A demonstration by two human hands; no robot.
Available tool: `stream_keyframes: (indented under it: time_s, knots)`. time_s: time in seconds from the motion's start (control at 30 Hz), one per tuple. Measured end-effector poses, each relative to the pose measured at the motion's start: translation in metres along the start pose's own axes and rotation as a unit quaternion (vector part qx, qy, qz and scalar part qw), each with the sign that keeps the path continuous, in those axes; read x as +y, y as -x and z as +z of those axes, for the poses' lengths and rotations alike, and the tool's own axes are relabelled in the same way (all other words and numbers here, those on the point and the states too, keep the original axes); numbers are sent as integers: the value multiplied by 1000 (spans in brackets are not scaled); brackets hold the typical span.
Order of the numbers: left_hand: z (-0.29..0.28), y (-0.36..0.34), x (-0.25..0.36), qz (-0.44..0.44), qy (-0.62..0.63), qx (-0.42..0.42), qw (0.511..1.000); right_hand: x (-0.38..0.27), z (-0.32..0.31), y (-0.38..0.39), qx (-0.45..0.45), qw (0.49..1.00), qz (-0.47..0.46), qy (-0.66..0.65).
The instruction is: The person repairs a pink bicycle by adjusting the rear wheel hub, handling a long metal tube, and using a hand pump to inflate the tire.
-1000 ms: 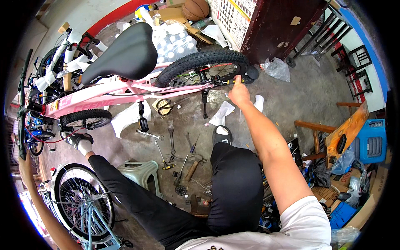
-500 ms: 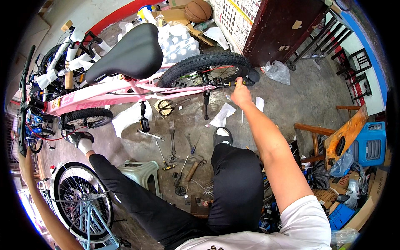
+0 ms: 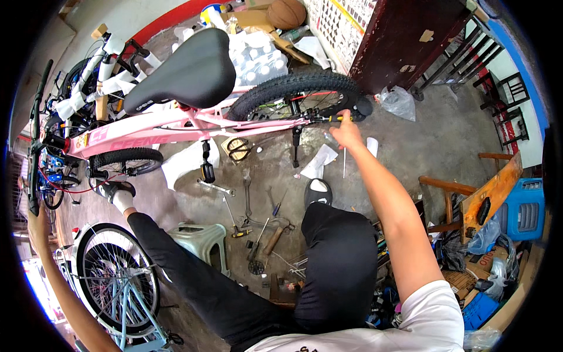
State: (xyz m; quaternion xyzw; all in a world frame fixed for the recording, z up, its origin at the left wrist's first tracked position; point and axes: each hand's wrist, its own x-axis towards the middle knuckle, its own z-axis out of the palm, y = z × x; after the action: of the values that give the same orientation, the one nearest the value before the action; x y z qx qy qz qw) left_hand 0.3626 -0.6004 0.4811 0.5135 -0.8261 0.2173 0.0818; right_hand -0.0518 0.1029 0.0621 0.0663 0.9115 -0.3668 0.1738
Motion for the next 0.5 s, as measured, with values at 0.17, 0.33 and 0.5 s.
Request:
stream_keyframes:
  time_s: [0.17, 0.33, 0.5]
  knots:
    - [25, -44, -47, 5, 2, 26, 1000, 33, 13, -12, 124, 991, -49, -25]
    - [25, -35, -46, 24, 30, 46, 998, 69, 21, -8, 88, 975, 85, -184]
    - [9, -9, 5, -2, 7, 15, 1000, 150, 48, -12, 14, 959, 89, -268]
